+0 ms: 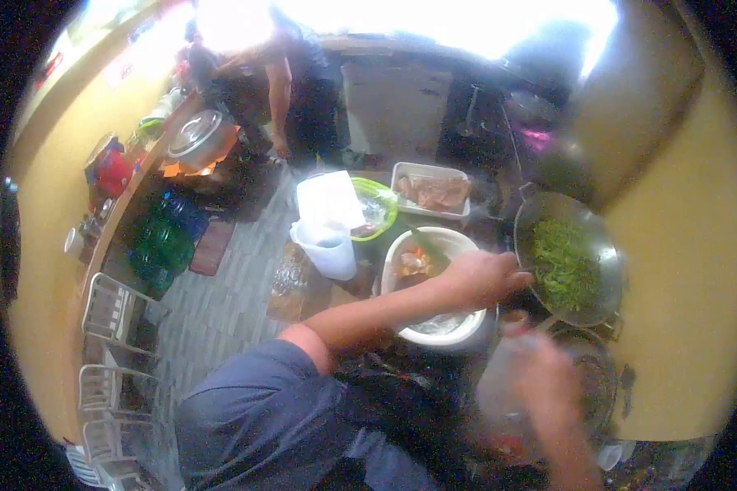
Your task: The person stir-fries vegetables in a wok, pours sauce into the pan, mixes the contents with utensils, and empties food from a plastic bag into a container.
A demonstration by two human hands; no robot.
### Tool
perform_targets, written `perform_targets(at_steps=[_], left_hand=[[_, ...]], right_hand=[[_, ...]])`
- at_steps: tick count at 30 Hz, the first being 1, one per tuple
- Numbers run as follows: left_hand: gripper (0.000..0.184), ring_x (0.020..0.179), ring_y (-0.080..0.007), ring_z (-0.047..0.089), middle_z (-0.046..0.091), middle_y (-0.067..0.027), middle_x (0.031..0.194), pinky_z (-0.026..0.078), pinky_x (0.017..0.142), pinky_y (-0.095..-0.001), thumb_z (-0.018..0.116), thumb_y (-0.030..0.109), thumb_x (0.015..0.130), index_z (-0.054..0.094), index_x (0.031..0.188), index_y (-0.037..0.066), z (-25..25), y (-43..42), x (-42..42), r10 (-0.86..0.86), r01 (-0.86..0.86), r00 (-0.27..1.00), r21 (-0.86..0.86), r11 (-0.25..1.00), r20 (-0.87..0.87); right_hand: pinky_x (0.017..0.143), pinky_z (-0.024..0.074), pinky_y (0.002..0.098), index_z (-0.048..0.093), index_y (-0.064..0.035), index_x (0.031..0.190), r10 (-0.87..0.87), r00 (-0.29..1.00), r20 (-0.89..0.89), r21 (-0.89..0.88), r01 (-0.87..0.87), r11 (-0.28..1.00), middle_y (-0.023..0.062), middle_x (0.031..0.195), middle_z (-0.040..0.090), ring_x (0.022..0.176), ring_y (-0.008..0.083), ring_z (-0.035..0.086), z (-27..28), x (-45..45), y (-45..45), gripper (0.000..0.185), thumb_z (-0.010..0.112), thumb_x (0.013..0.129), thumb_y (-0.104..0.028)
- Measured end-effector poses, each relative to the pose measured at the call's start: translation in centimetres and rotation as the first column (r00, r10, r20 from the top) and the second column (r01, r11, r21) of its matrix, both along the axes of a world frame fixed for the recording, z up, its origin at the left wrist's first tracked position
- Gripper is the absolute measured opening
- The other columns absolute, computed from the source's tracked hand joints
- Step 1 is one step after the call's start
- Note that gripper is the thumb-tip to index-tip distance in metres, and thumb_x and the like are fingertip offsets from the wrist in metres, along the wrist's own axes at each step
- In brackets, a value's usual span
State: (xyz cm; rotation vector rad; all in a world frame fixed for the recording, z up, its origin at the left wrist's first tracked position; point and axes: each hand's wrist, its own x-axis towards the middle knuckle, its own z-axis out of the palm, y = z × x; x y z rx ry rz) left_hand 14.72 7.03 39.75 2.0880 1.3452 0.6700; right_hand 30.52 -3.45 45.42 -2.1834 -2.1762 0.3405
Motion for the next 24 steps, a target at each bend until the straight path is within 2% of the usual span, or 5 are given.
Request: perform_targets(at_steps=[4, 6, 9, 12, 24], left_hand=[[0.04, 0.096, -0.0242, 0.058, 0.059, -0.0135, 0.108, 0.045, 0.082, -0.0402, 0.041, 0.035, 0.093, 0.049, 0.113, 0.001, -12.2, 1.1, 9.7, 0.125, 0.574, 0.518, -0.453, 0.682, 0.846], [0.058, 0.112, -0.0259, 0.045, 0.05, -0.0138, 0.12, 0.033, 0.099, -0.0407, 0.033, 0.054, 0.092, 0.044, 0.12, 0.004, -16.0, -0.8, 16.5, 0.509, 0.809, 0.079, -0.353, 0.469, 0.857], [0.08, 0.115, -0.0282, 0.045, 0.046, -0.0168, 0.126, 0.033, 0.1, -0.0445, 0.03, 0.069, 0.083, 0.039, 0.127, 0.003, -10.4, -0.9, 19.9, 0.597, 0.958, 0.009, -0.179, 0.226, 0.802], [0.094, 0.119, -0.0307, 0.044, 0.043, -0.0167, 0.131, 0.037, 0.097, -0.0474, 0.028, 0.077, 0.075, 0.03, 0.135, 0.005, -8.0, 1.0, 22.6, 0.482, 0.935, -0.225, 0.048, 0.352, 0.847], [0.078, 0.122, -0.0285, 0.041, 0.039, -0.011, 0.134, 0.033, 0.1, -0.0498, 0.035, 0.07, 0.081, 0.029, 0.136, 0.015, -9.7, 8.2, 27.7, 0.623, 0.907, -0.135, -0.157, 0.391, 0.77]], right_hand=[[0.073, 0.0474, 0.0361, 0.058, -0.0009, 0.101, -0.058, 0.935, -0.349, -0.003, 0.061, 0.998, 0.0151, 0.09, 0.064, 0.081, 0.023, 0.061, 3.2, 7.1, 6.9, 0.025, 0.055, 0.085, -0.02], [0.071, 0.0478, 0.0335, 0.06, -0.0031, 0.101, -0.187, 0.898, -0.397, -0.169, 0.128, 0.977, 0.0075, 0.089, 0.064, 0.076, 0.0162, 0.058, 4.4, 9.6, 11.2, 0.025, 0.054, 0.087, -0.023], [0.072, 0.0479, 0.0352, 0.061, -0.0038, 0.102, -0.089, 0.973, -0.213, -0.287, 0.025, 0.958, 0.0097, 0.092, 0.063, 0.081, 0.0188, 0.058, 2.0, 17.0, 19.8, 0.047, 0.048, 0.086, -0.045], [0.078, 0.0473, 0.0369, 0.059, -0.0054, 0.112, -0.069, 0.936, -0.347, -0.411, -0.086, 0.907, 0.0146, 0.103, 0.061, 0.093, 0.0231, 0.057, -2.4, 22.2, 25.5, 0.067, 0.042, 0.083, -0.064], [0.077, 0.0494, 0.0344, 0.055, -0.0116, 0.118, -0.525, 0.639, -0.562, -0.703, -0.035, 0.71, 0.0069, 0.109, 0.06, 0.091, 0.017, 0.059, -5.5, 24.9, 28.4, 0.053, 0.059, 0.079, -0.048]])
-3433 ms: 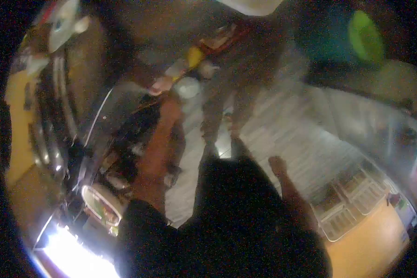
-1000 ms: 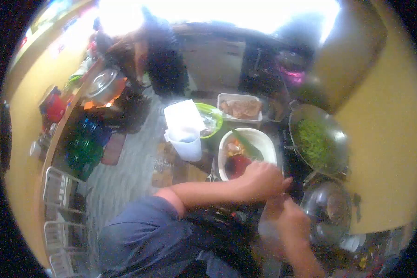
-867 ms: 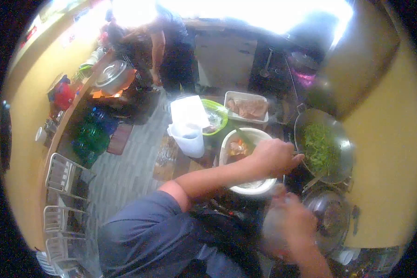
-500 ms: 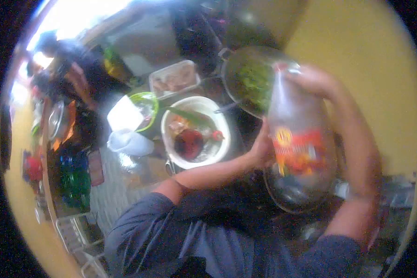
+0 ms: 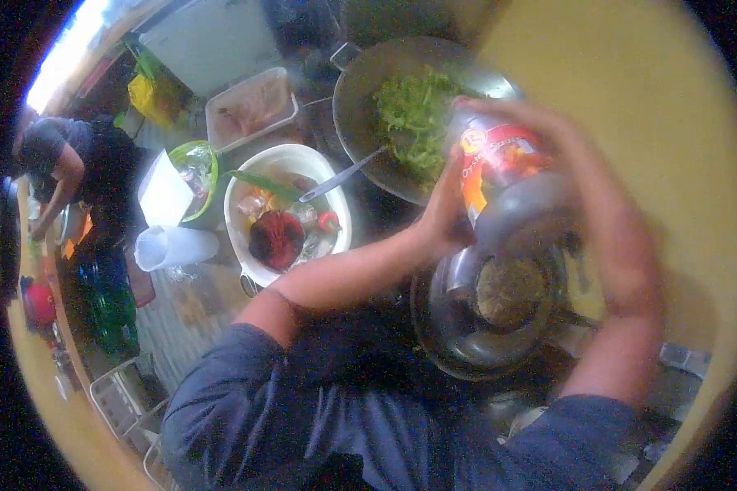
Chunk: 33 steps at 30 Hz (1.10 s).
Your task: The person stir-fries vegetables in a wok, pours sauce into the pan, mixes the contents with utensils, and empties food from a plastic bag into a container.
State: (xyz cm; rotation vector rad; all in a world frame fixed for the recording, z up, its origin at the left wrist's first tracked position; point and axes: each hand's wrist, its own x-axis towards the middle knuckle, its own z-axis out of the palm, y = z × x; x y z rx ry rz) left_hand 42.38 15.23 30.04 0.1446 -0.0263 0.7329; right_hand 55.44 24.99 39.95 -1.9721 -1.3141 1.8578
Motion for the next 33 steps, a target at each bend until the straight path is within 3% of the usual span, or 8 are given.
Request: perform_targets(at_steps=[3, 7, 10, 12, 16, 21, 27, 33], left_hand=[[0.074, 0.118, -0.0279, 0.045, 0.043, -0.0117, 0.13, 0.037, 0.098, -0.0465, 0.039, 0.066, 0.082, 0.032, 0.133, 0.012, 1.7, 1.0, -0.1, 0.029, -0.029, 0.998, -0.005, 1.0, 0.057], [0.075, 0.118, -0.0285, 0.045, 0.043, -0.0105, 0.131, 0.036, 0.099, -0.0471, 0.037, 0.068, 0.082, 0.034, 0.133, 0.013, 1.0, 1.8, 1.0, 0.0, 0.0, 0.998, 0.003, 1.0, 0.058], [0.072, 0.114, -0.0283, 0.048, 0.047, -0.0106, 0.127, 0.037, 0.098, -0.0469, 0.038, 0.065, 0.083, 0.036, 0.131, 0.011, 0.9, 2.1, 1.1, 0.011, -0.011, 1.0, 0.005, 1.0, -0.012], [0.071, 0.113, -0.0284, 0.049, 0.048, -0.0107, 0.126, 0.037, 0.097, -0.0469, 0.038, 0.064, 0.084, 0.037, 0.13, 0.011, 0.0, 2.3, 1.8, 0.035, -0.035, 0.999, -0.007, 0.999, -0.025], [0.066, 0.111, -0.0281, 0.05, 0.05, -0.0111, 0.124, 0.038, 0.096, -0.0474, 0.038, 0.061, 0.085, 0.04, 0.128, 0.011, -0.4, 2.2, 1.7, 0.002, -0.013, 0.992, -0.086, 0.996, -0.127], [0.061, 0.107, -0.0276, 0.053, 0.053, -0.0115, 0.12, 0.04, 0.095, -0.0439, 0.036, 0.056, 0.088, 0.042, 0.126, 0.009, -1.9, 2.6, 2.9, -0.003, -0.011, 0.996, -0.148, 0.989, -0.091], [0.058, 0.103, -0.0272, 0.055, 0.055, -0.0122, 0.117, 0.042, 0.093, -0.0412, 0.035, 0.053, 0.09, 0.043, 0.125, 0.008, -2.3, 2.8, 3.9, 0.056, -0.075, 0.99, -0.15, 0.986, -0.127], [0.059, 0.102, -0.0288, 0.056, 0.056, -0.013, 0.116, 0.041, 0.092, -0.0436, 0.034, 0.054, 0.089, 0.043, 0.124, 0.008, -2.7, 3.4, 4.4, -0.005, -0.02, 0.986, -0.144, 0.989, -0.167]], right_hand=[[0.078, 0.0484, 0.0357, 0.052, -0.0119, 0.121, -0.014, 0.978, 0.209, 0.067, 0.0, 0.998, 0.0072, 0.112, 0.058, 0.095, 0.0175, 0.057, 0.7, 0.7, 0.0, 0.06, 0.062, 0.076, -0.05], [0.081, 0.0469, 0.0382, 0.049, -0.0143, 0.124, 0.052, 0.992, 0.115, -0.002, -0.052, 0.999, 0.0062, 0.119, 0.052, 0.103, 0.0193, 0.052, 1.9, 1.2, -0.2, 0.064, 0.064, 0.073, -0.05], [0.082, 0.0457, 0.0396, 0.046, -0.0169, 0.127, 0.154, 0.975, 0.16, 0.115, -0.173, 0.978, 0.0051, 0.124, 0.047, 0.109, 0.0206, 0.048, 0.8, 2.8, 1.0, 0.069, 0.066, 0.07, -0.052], [0.082, 0.0447, 0.04, 0.045, -0.0189, 0.128, 0.148, 0.965, 0.218, -0.077, -0.135, 0.988, 0.0039, 0.126, 0.045, 0.111, 0.0196, 0.046, 0.5, 2.3, 1.8, 0.069, 0.065, 0.071, -0.052], [0.081, 0.0452, 0.0372, 0.046, -0.0184, 0.127, 0.114, 0.943, 0.312, -0.013, -0.116, 0.993, 0.0042, 0.122, 0.048, 0.108, 0.0186, 0.048, 0.3, 2.4, 1.5, 0.066, 0.065, 0.071, -0.048], [0.083, 0.0433, 0.0324, 0.057, -0.0215, 0.117, 0.065, 0.976, 0.21, -0.089, -0.047, 0.995, -0.0008, 0.123, 0.046, 0.113, 0.0135, 0.041, -2.1, 4.2, 2.5, 0.059, 0.072, 0.065, -0.046], [0.081, 0.0478, 0.0349, 0.05, -0.0121, 0.122, 0.029, 0.992, 0.126, -0.058, -0.022, 0.998, 0.0079, 0.113, 0.056, 0.098, 0.0184, 0.056, -1.7, 4.5, 2.0, 0.054, 0.064, 0.075, -0.035], [0.082, 0.0465, 0.0325, 0.061, -0.0172, 0.111, -0.01, 0.981, 0.192, -0.077, 0.025, 0.997, 0.0031, 0.109, 0.059, 0.098, 0.0163, 0.055, -2.2, 6.1, 3.5, 0.049, 0.072, 0.068, -0.038]])
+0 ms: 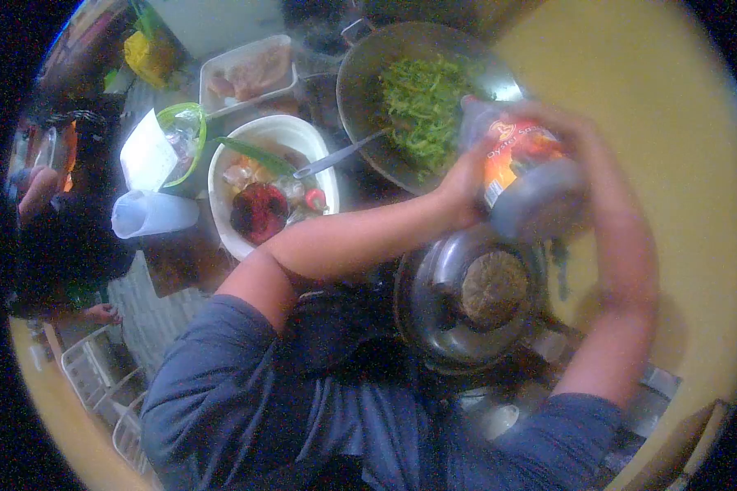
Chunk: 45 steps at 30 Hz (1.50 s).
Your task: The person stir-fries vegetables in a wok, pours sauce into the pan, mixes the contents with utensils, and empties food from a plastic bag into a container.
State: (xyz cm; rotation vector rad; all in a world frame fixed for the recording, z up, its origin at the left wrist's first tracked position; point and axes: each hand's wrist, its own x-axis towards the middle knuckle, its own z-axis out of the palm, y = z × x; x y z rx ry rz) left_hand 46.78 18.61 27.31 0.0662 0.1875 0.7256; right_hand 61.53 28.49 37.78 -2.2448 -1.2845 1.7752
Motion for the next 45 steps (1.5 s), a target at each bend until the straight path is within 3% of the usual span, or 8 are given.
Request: perform_targets(at_steps=[8, 10, 13, 19, 24, 31, 34, 45], left_hand=[[0.061, 0.103, -0.0287, 0.055, 0.055, -0.0132, 0.116, 0.041, 0.093, -0.0432, 0.035, 0.056, 0.089, 0.043, 0.124, 0.007, 0.3, 0.3, -0.5, 0.05, -0.049, 0.999, 0.017, 0.999, -0.011], [0.065, 0.097, -0.0248, 0.057, 0.055, -0.0133, 0.112, 0.046, 0.087, -0.036, 0.054, 0.05, 0.083, 0.043, 0.123, 0.0, 1.5, -0.5, -1.9, 0.045, -0.045, 0.999, -0.032, 0.999, 0.006], [0.066, 0.098, -0.0245, 0.057, 0.055, -0.0131, 0.113, 0.045, 0.087, -0.0374, 0.055, 0.05, 0.082, 0.043, 0.123, -0.001, 3.3, -1.8, -3.3, 0.033, -0.029, 0.998, -0.066, 0.997, 0.059], [0.064, 0.094, -0.0233, 0.059, 0.057, -0.0126, 0.11, 0.047, 0.083, -0.0363, 0.054, 0.049, 0.083, 0.044, 0.121, -0.001, 1.6, -4.4, -2.2, 0.03, -0.029, 0.999, -0.119, 0.992, 0.013], [0.059, 0.091, -0.0221, 0.06, 0.058, -0.012, 0.107, 0.048, 0.081, -0.0349, 0.053, 0.045, 0.085, 0.045, 0.119, -0.002, 2.3, -4.0, -2.5, 0.062, -0.066, 0.998, -0.169, 0.983, -0.025], [0.056, 0.091, -0.0219, 0.06, 0.059, -0.0119, 0.105, 0.048, 0.082, -0.0346, 0.052, 0.044, 0.087, 0.045, 0.118, -0.002, 2.7, -3.8, -3.1, 0.059, -0.064, 0.998, -0.217, 0.974, -0.031], [0.056, 0.091, -0.0221, 0.06, 0.058, -0.0122, 0.106, 0.048, 0.082, -0.0343, 0.051, 0.043, 0.087, 0.045, 0.119, -0.003, 2.3, -3.8, -2.8, 0.071, -0.075, 0.997, -0.227, 0.971, -0.028], [0.06, 0.109, -0.0277, 0.052, 0.05, -0.0126, 0.122, 0.039, 0.095, -0.0441, 0.038, 0.054, 0.089, 0.039, 0.127, 0.007, 2.5, -3.4, -3.1, -0.029, 0.025, 0.999, -0.097, 0.995, -0.042]], right_hand=[[0.084, 0.0457, 0.032, 0.056, -0.0106, 0.113, 0.077, 0.997, -0.026, 0.104, -0.074, 0.992, 0.0055, 0.11, 0.057, 0.099, 0.0165, 0.055, 1.4, -1.2, -0.1, 0.047, 0.067, 0.073, -0.032], [0.085, 0.0453, 0.032, 0.055, -0.0088, 0.115, 0.11, 0.993, -0.044, 0.182, -0.101, 0.978, 0.0063, 0.111, 0.057, 0.099, 0.0168, 0.055, 1.8, -1.9, -0.9, 0.047, 0.066, 0.074, -0.031], [0.086, 0.0448, 0.032, 0.052, -0.0062, 0.117, 0.141, 0.987, -0.082, 0.265, -0.115, 0.957, 0.0074, 0.111, 0.056, 0.1, 0.0171, 0.054, 2.7, -3.0, -2.6, 0.048, 0.063, 0.076, -0.03], [0.088, 0.0435, 0.0317, 0.049, -0.0049, 0.12, 0.03, 0.991, -0.129, 0.108, -0.016, 0.994, 0.0079, 0.113, 0.055, 0.102, 0.0174, 0.053, 1.8, -2.3, -5.3, 0.05, 0.062, 0.077, -0.027], [0.089, 0.0386, 0.0396, 0.05, -0.0171, 0.124, 0.184, 0.983, -0.011, 0.051, -0.183, 0.982, 0.0015, 0.127, 0.045, 0.121, 0.0164, 0.037, 0.9, -2.2, -3.5, 0.063, 0.067, 0.069, -0.043], [0.09, 0.0388, 0.0365, 0.05, -0.0102, 0.121, 0.136, 0.99, 0.026, 0.053, -0.137, 0.989, 0.0042, 0.119, 0.051, 0.113, 0.0187, 0.045, 0.9, -2.7, -2.5, 0.062, 0.069, 0.069, -0.039], [0.089, 0.0396, 0.033, 0.05, -0.0097, 0.121, 0.288, 0.957, -0.028, -0.011, -0.288, 0.958, 0.0053, 0.114, 0.053, 0.109, 0.0202, 0.048, 1.6, -3.8, -2.1, 0.061, 0.069, 0.07, -0.037], [0.093, 0.0376, 0.0376, 0.042, -0.0083, 0.129, 0.127, 0.991, -0.035, 0.143, -0.121, 0.982, 0.0085, 0.127, 0.045, 0.119, 0.0209, 0.039, 1.6, -3.5, -4.3, 0.07, 0.068, 0.071, -0.038]])
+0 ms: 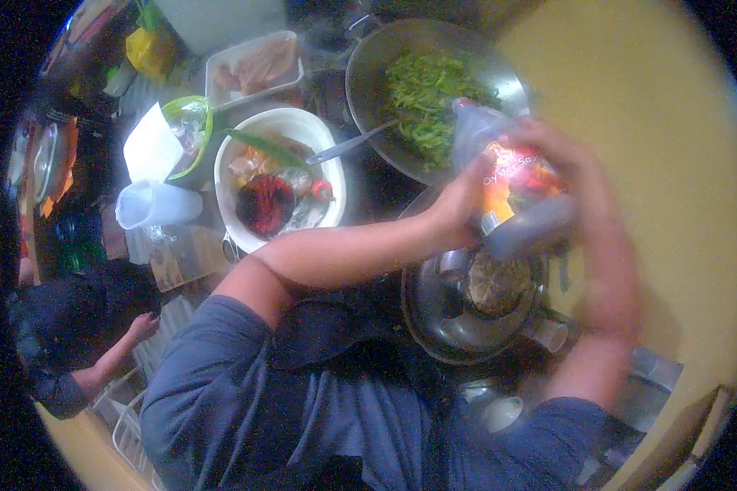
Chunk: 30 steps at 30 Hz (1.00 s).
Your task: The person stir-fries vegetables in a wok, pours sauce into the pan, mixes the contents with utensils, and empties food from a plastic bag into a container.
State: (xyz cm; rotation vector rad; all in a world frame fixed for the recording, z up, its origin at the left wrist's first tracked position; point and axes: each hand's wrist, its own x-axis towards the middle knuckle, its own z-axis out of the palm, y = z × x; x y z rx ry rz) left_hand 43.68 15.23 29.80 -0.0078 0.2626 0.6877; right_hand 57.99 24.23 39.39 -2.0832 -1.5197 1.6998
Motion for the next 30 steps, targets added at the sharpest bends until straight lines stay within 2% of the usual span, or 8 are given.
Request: perform_targets(at_steps=[4, 6, 14, 19, 24, 25, 27, 30], left_hand=[[0.064, 0.11, -0.0282, 0.051, 0.049, -0.0123, 0.124, 0.038, 0.096, -0.0447, 0.039, 0.057, 0.087, 0.037, 0.129, 0.009, 0.6, -0.2, -0.5, -0.032, 0.033, 0.999, 0.038, 0.999, -0.011], [0.064, 0.11, -0.0282, 0.051, 0.049, -0.0121, 0.124, 0.038, 0.096, -0.0444, 0.039, 0.057, 0.087, 0.038, 0.128, 0.009, 0.6, -0.2, -0.4, -0.057, 0.058, 0.998, 0.025, 0.998, -0.026], [0.059, 0.105, -0.027, 0.054, 0.053, -0.0116, 0.119, 0.04, 0.094, -0.0419, 0.042, 0.051, 0.088, 0.04, 0.126, 0.007, 0.3, -0.7, 0.1, -0.016, 0.017, 0.993, 0.007, 1.0, -0.116], [0.054, 0.104, -0.0268, 0.055, 0.054, -0.0119, 0.117, 0.041, 0.093, -0.0423, 0.038, 0.048, 0.091, 0.041, 0.124, 0.006, -0.6, -0.6, 1.1, 0.01, -0.011, 1.0, -0.03, 0.999, -0.026], [0.052, 0.103, -0.0266, 0.055, 0.054, -0.0124, 0.117, 0.041, 0.093, -0.0421, 0.037, 0.046, 0.092, 0.042, 0.123, 0.005, 0.2, -1.0, 0.6, 0.002, -0.003, 1.0, -0.061, 0.998, -0.024], [0.053, 0.099, -0.0246, 0.057, 0.056, -0.0127, 0.113, 0.043, 0.089, -0.0386, 0.042, 0.044, 0.09, 0.042, 0.122, 0.001, 0.6, -1.2, 0.4, 0.03, -0.031, 0.999, -0.074, 0.997, -0.012], [0.056, 0.095, -0.0226, 0.058, 0.057, -0.013, 0.109, 0.045, 0.086, -0.035, 0.047, 0.042, 0.088, 0.042, 0.121, -0.003, 0.7, -1.3, 0.2, 0.06, -0.059, 0.998, -0.089, 0.994, 0.0], [0.056, 0.094, -0.0226, 0.058, 0.056, -0.0132, 0.109, 0.045, 0.085, -0.0352, 0.047, 0.042, 0.089, 0.042, 0.121, -0.003, -0.2, -0.7, 0.6, 0.068, -0.071, 0.997, -0.074, 0.995, -0.041]], right_hand=[[0.095, 0.0362, 0.0385, 0.037, -0.0086, 0.133, -0.068, 0.998, 0.009, -0.019, 0.068, 0.997, 0.0091, 0.129, 0.043, 0.121, 0.0218, 0.038, -0.1, 0.4, -0.7, 0.076, 0.067, 0.071, -0.04], [0.098, 0.0342, 0.0379, 0.031, -0.0073, 0.137, 0.021, 1.0, -0.023, -0.092, -0.023, 0.996, 0.0101, 0.132, 0.041, 0.123, 0.0232, 0.036, 0.7, 0.0, -0.6, 0.083, 0.067, 0.07, -0.042], [0.098, 0.034, 0.0389, 0.026, -0.0072, 0.139, 0.012, 1.0, 0.021, -0.082, -0.01, 0.997, 0.0115, 0.136, 0.037, 0.126, 0.0237, 0.034, -1.1, 1.7, -0.1, 0.09, 0.069, 0.067, -0.043], [0.097, 0.034, 0.0426, 0.025, -0.0095, 0.139, -0.023, 0.997, 0.075, -0.123, 0.032, 0.992, 0.0103, 0.14, 0.032, 0.127, 0.023, 0.032, -0.9, 1.6, 0.0, 0.096, 0.072, 0.063, -0.045], [0.095, 0.0354, 0.0453, 0.03, -0.0103, 0.138, -0.015, 0.988, 0.156, -0.062, 0.025, 0.998, 0.01, 0.138, 0.034, 0.127, 0.023, 0.032, -1.7, 2.2, 0.7, 0.092, 0.072, 0.063, -0.044], [0.094, 0.0354, 0.0456, 0.03, -0.0102, 0.138, -0.016, 0.986, 0.165, -0.049, 0.025, 0.998, 0.0102, 0.137, 0.035, 0.126, 0.0231, 0.033, -1.4, 1.9, 0.5, 0.091, 0.072, 0.064, -0.043], [0.094, 0.0361, 0.0432, 0.034, -0.0077, 0.135, 0.142, 0.988, 0.061, -0.121, -0.134, 0.984, 0.0118, 0.132, 0.04, 0.122, 0.0241, 0.038, -0.7, 1.2, 1.0, 0.083, 0.07, 0.067, -0.039], [0.095, 0.0365, 0.0383, 0.037, -0.0037, 0.131, 0.133, 0.988, 0.077, -0.033, -0.13, 0.991, 0.0133, 0.128, 0.044, 0.118, 0.0252, 0.042, -0.9, 1.0, 0.9, 0.076, 0.068, 0.069, -0.035]])
